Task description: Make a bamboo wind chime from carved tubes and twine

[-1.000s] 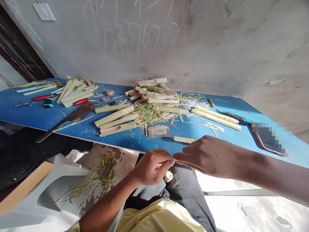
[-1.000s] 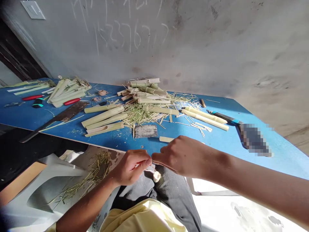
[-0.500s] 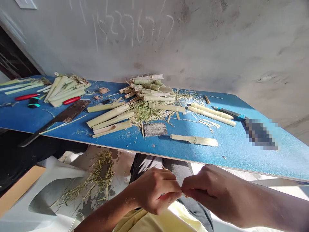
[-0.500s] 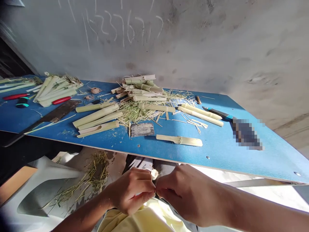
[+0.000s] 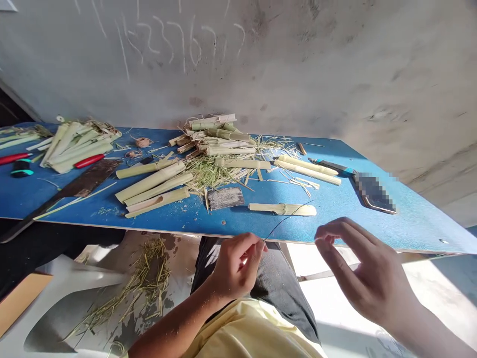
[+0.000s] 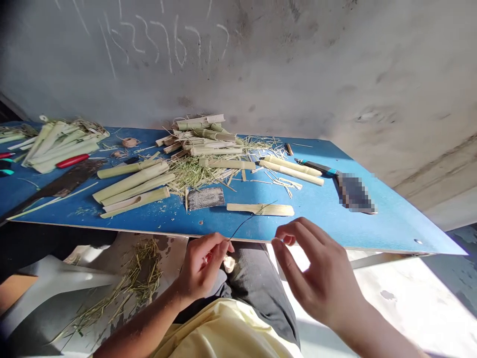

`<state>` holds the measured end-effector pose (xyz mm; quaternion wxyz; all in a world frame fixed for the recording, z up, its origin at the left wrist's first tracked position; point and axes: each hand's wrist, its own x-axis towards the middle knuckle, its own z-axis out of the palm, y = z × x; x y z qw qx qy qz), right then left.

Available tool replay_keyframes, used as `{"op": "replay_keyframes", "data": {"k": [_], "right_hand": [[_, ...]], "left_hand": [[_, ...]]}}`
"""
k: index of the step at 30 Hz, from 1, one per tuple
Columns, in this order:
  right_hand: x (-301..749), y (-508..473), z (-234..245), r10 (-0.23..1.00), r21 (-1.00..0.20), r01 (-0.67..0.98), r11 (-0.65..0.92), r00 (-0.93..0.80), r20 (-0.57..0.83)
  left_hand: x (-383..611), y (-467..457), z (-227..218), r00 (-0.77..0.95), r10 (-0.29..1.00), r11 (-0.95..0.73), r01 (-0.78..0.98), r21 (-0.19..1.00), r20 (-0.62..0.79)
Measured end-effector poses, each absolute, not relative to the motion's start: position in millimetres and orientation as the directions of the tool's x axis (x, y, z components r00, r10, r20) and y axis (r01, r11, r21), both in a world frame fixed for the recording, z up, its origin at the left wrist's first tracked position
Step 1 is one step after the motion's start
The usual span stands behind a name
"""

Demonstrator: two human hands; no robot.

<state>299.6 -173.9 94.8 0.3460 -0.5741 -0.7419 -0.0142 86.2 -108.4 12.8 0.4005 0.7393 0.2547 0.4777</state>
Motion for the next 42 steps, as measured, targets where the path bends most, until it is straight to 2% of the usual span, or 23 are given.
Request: {"op": "replay_keyframes", "data": {"k": [2,3,5,8,11,14,16,19,21,23,25,28,32,34,36,37,39,40,42], "right_hand": [[295,-179,76,0.922,-0.698,0.677,0.234,0.073,0.380],[291,-179,66,0.935,-0.804,0.556,0.212,0.125,0.333],[283,-174,50,0.911,-0.904,0.351,0.243,0.238,0.337],[277,-161,42,0.847,-0.926,0.177,0.332,0.376,0.376],[280,-151,50,0.829,-0.909,0.080,0.408,0.383,0.406],[287,-146,58,0.797,-0.883,0.104,0.458,0.392,0.460],[292,-146,59,0.771,-0.870,0.154,0.468,0.410,0.488],[299,-149,56,0.769,-0.867,0.195,0.459,0.402,0.498],[303,-150,56,0.769,-0.864,0.204,0.460,0.396,0.503],[305,-150,58,0.759,-0.857,0.207,0.472,0.399,0.514],[308,-149,62,0.751,-0.854,0.213,0.475,0.407,0.520],[313,-146,67,0.761,-0.864,0.213,0.456,0.411,0.503],[317,-139,66,0.796,-0.891,0.141,0.431,0.407,0.449],[314,-135,63,0.809,-0.900,0.114,0.421,0.401,0.430],[307,-130,59,0.827,-0.904,0.136,0.405,0.366,0.426],[302,-128,57,0.841,-0.905,0.160,0.395,0.332,0.426],[290,-124,54,0.873,-0.900,0.234,0.368,0.246,0.421],[284,-122,54,0.883,-0.889,0.287,0.357,0.207,0.421],[271,-120,54,0.887,-0.839,0.413,0.355,0.133,0.442]], "left_hand": [[92,-111,13,0.412,0.773,-0.523,-0.017,0.852,0.483],[96,-111,12,0.426,0.774,-0.507,-0.025,0.862,0.468],[108,-113,9,0.454,0.780,-0.466,-0.040,0.884,0.431],[127,-116,5,0.485,0.783,-0.420,-0.047,0.906,0.388],[137,-121,8,0.527,0.763,-0.409,-0.057,0.911,0.375],[133,-115,22,0.543,0.717,-0.475,-0.077,0.877,0.436],[124,-99,34,0.490,0.702,-0.577,-0.033,0.816,0.517],[118,-59,54,0.397,0.695,-0.690,0.137,0.710,0.599],[127,-34,63,0.456,0.658,-0.745,0.274,0.608,0.599],[147,-18,66,0.603,0.616,-0.784,0.407,0.468,0.507],[171,-13,60,0.721,0.597,-0.799,0.494,0.343,0.352],[197,-13,48,0.767,0.597,-0.796,0.527,0.298,0.237],[182,-11,47,0.715,0.649,-0.754,0.560,0.345,0.258],[157,-10,57,0.642,0.705,-0.687,0.515,0.513,0.300],[127,-13,68,0.574,0.771,-0.481,0.243,0.842,0.275],[114,-15,72,0.570,0.788,-0.322,0.056,0.945,0.235],[91,-24,75,0.585,0.794,-0.030,-0.234,0.972,0.166],[82,-28,74,0.588,0.795,0.049,-0.307,0.950,0.149],[67,-37,66,0.563,0.814,0.078,-0.347,0.935,0.141]]}}
